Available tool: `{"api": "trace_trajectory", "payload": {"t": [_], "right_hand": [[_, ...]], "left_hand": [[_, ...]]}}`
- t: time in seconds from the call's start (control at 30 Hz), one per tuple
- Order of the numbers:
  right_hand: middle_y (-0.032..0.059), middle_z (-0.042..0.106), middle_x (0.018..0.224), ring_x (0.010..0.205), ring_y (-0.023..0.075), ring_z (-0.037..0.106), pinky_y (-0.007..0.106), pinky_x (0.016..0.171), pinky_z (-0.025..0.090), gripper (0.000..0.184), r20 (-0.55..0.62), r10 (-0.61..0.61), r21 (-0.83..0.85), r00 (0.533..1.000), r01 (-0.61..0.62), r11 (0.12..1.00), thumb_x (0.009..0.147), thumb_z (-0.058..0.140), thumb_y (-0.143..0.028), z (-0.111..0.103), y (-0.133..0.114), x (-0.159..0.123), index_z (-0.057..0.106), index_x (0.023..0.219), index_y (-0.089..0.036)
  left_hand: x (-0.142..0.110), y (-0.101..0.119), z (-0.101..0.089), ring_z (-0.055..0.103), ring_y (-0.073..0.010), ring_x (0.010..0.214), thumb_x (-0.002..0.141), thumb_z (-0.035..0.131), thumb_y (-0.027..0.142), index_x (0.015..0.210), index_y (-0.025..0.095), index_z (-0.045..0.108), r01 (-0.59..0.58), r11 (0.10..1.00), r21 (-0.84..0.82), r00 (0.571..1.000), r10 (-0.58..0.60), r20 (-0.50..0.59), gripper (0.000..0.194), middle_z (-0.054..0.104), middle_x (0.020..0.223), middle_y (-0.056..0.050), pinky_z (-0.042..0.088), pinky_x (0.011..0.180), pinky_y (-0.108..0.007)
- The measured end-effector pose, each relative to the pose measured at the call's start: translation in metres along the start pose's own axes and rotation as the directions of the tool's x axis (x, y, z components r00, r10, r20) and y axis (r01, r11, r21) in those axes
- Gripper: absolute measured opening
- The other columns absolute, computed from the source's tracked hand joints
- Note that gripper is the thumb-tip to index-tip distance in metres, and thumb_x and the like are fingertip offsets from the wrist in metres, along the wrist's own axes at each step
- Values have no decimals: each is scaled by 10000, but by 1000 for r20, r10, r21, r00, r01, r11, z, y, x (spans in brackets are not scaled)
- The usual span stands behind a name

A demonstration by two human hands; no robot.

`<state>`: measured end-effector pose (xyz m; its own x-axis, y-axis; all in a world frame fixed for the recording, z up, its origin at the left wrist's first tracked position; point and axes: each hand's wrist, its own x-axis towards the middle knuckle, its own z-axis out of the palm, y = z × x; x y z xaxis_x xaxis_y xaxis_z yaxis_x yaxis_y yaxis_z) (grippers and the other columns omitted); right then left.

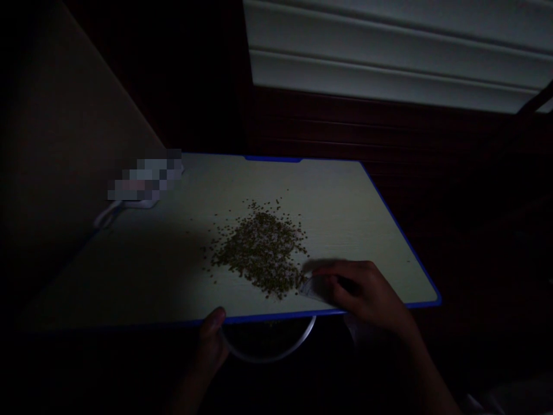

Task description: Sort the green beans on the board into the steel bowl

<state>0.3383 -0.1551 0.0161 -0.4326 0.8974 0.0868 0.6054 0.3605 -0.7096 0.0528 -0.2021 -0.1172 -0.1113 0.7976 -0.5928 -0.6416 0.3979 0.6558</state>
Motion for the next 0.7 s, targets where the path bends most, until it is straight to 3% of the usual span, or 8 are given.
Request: {"api": "trace_trajectory", "payload": {"t": [0.27,0.43,0.7], "right_hand": [[17,715,1201,1063,203,686,333,906,550,312,16,-23,26,1000,23,999,940,503,-270,0,-3,3,677,1199,-281],[-5,706,1217,1075,194,680,322,906,556,312,22,-15,10,1000,15,1000,942,514,-269,0,-4,3,667,1211,-314],[18,679,1268,1136,207,652,352,959,533,335,58,-53,-9,997,54,999,960,501,-267,1,-3,5,638,1265,-295]], "left_hand": [[-3,3,3,446,-154,490,440,804,390,457,237,424,8,1000,-1,999,-8,-33,409,430,465,54,456,587,-354],[-2,2,2,542,-217,568,462,799,409,453,235,470,31,1000,-3,999,-31,29,372,479,468,28,501,696,-414],[0,-1,-2,458,-177,484,448,815,426,440,235,496,-6,1000,20,1000,5,19,372,481,465,23,465,572,-376]]}}
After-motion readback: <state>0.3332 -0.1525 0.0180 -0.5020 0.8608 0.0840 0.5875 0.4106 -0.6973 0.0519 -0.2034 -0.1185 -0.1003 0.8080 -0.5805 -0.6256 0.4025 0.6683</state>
